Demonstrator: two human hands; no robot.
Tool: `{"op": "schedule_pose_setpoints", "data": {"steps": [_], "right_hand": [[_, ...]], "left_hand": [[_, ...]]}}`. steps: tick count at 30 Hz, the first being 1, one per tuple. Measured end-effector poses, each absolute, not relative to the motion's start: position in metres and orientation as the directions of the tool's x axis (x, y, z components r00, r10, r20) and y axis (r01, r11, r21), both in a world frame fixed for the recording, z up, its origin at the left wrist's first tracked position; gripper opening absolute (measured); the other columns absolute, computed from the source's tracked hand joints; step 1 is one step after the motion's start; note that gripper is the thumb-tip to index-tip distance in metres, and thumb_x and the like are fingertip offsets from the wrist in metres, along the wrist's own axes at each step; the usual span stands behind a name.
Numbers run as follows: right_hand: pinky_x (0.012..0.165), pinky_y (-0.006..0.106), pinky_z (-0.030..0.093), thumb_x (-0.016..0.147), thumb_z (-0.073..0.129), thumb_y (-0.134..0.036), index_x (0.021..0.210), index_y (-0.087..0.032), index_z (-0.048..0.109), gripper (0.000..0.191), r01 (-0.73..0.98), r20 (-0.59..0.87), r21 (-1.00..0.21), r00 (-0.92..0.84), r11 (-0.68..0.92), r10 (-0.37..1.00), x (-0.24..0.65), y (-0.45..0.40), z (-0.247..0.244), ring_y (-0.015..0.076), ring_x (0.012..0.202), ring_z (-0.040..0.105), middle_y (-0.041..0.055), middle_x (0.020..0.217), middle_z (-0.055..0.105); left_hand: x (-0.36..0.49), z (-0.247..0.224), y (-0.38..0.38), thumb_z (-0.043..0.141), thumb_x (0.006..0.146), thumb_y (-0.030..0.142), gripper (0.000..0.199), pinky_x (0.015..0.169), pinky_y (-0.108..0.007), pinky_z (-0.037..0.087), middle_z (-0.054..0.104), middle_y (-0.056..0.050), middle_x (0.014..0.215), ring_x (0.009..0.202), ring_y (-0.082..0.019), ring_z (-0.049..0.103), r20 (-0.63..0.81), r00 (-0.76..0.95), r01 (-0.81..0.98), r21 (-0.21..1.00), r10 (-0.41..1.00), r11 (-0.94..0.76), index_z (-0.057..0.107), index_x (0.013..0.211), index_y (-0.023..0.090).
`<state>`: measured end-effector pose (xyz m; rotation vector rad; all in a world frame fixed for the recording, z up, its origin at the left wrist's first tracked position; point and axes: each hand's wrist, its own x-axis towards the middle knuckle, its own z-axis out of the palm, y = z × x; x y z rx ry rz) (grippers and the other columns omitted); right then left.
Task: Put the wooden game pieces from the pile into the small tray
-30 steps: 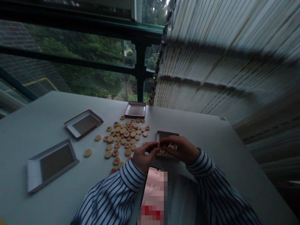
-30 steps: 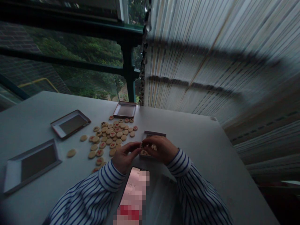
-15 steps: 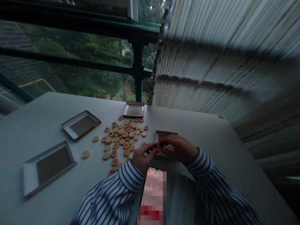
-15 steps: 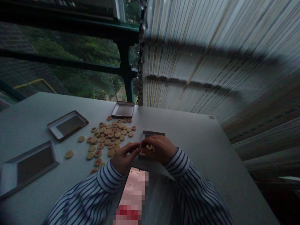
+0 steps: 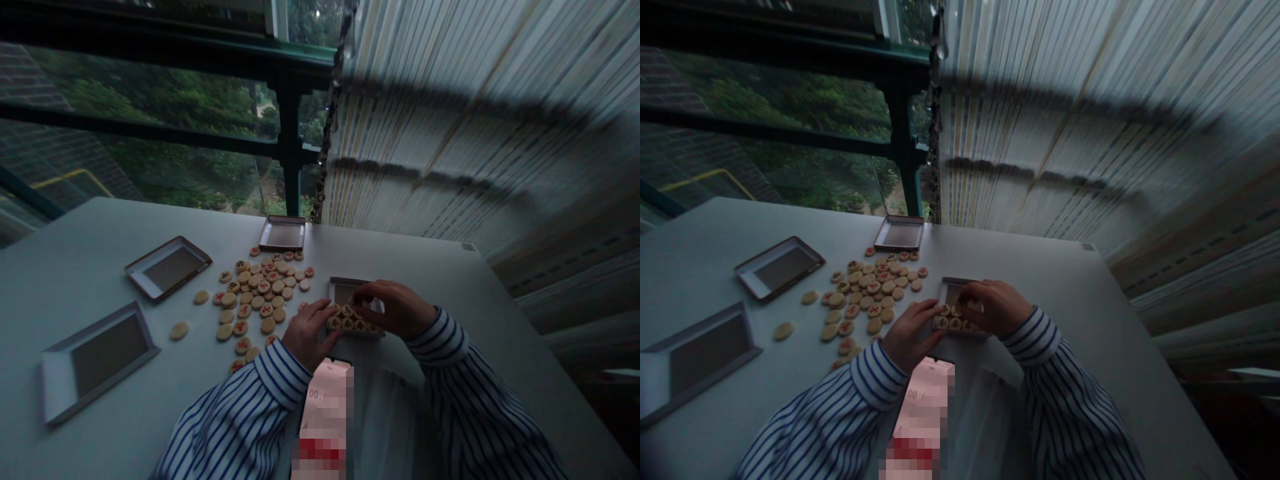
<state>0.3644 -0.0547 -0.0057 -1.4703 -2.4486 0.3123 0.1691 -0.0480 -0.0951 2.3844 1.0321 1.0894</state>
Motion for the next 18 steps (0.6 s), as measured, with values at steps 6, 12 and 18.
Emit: {"op": "schedule_pose_setpoints", "data": {"steps": [6, 12, 18], "right_hand": [[0.064, 0.024, 0.042, 0.076, 0.051, -0.029, 0.091, -0.019, 0.059, 0.019, 0.864, 0.059, -0.292, -0.411, 0.409, 0.91, 0.377, -0.055, -0.006, 0.0126, 0.069, 0.056, 0.0026, 0.077, 0.062], [0.062, 0.023, 0.041, 0.074, 0.051, -0.028, 0.088, -0.021, 0.059, 0.018, 0.911, -0.005, -0.214, -0.361, 0.352, 0.933, 0.385, -0.054, -0.01, 0.0135, 0.069, 0.057, 0.0018, 0.077, 0.063], [0.06, 0.023, 0.039, 0.075, 0.048, -0.032, 0.085, -0.02, 0.059, 0.018, 0.945, -0.103, -0.113, -0.317, 0.306, 0.943, 0.385, -0.055, -0.012, 0.0143, 0.07, 0.058, 0.0031, 0.079, 0.064]], "left_hand": [[0.168, -0.1, -0.047, 0.059, 0.069, 0.026, 0.034, 0.085, -0.045, 0.043, 0.057, -0.013, 0.107, 0.097, -0.024, 0.055, 0.517, 0.473, 0.498, 0.511, 0.713, -0.701, 0.055, 0.102, 0.016], [0.168, -0.103, -0.046, 0.058, 0.07, 0.025, 0.035, 0.085, -0.044, 0.044, 0.056, -0.013, 0.109, 0.097, -0.024, 0.054, 0.501, 0.492, 0.51, 0.498, 0.713, -0.702, 0.054, 0.104, 0.016], [0.167, -0.105, -0.046, 0.056, 0.071, 0.022, 0.033, 0.084, -0.042, 0.046, 0.056, -0.013, 0.109, 0.098, -0.023, 0.054, 0.489, 0.506, 0.511, 0.494, 0.71, -0.704, 0.054, 0.104, 0.016]]}}
